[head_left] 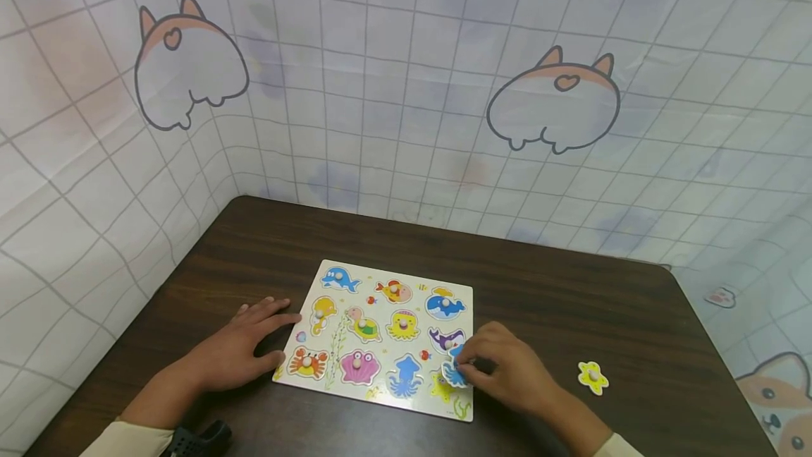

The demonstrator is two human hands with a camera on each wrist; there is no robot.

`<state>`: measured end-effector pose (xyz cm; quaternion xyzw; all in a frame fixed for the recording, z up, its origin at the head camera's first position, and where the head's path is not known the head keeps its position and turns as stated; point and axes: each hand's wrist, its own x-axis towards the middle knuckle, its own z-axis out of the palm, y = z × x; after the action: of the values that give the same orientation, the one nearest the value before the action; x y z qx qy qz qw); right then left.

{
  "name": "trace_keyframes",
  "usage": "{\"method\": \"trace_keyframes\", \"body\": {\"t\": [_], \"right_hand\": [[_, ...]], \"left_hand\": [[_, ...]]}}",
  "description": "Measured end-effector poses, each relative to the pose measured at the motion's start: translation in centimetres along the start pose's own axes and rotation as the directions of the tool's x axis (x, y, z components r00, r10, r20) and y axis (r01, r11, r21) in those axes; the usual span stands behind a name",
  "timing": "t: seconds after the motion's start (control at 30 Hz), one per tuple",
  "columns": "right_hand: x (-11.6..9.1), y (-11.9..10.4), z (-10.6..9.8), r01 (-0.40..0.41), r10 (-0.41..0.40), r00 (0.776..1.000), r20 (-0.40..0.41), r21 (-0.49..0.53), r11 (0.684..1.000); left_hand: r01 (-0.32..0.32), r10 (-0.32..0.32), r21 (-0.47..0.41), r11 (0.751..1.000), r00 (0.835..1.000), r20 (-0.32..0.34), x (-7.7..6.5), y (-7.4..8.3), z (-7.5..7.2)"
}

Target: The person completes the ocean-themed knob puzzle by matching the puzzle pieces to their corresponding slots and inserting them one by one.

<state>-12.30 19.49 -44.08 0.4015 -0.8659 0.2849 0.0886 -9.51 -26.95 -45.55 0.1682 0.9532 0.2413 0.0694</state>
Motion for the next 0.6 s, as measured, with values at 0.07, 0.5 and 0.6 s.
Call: {"method": "trace_keyframes", "body": {"t": [0.07,0.5,0.6], "right_hand": [[0.2,-0.1,0.2,-0.002,0.001,1.000,0.006,0.009,1.000],[1.3,-1.0,1.7,0.037,-0.038,0.999,0.017,0.057,0.998],[1.5,-1.1,2.1,0.043,-0.044,0.999,0.019,0.070,0.997]], "left_hand": [[-0.007,0.007,0.001,1.000,1.000,-0.001,0.0,0.1,-0.1],[-0.016,0.016,0.010,1.000,1.000,-0.010,0.0,0.0,0.0],[-0.011,0.011,0.005,1.000,1.000,-0.009,0.0,0.0,0.1]]}}
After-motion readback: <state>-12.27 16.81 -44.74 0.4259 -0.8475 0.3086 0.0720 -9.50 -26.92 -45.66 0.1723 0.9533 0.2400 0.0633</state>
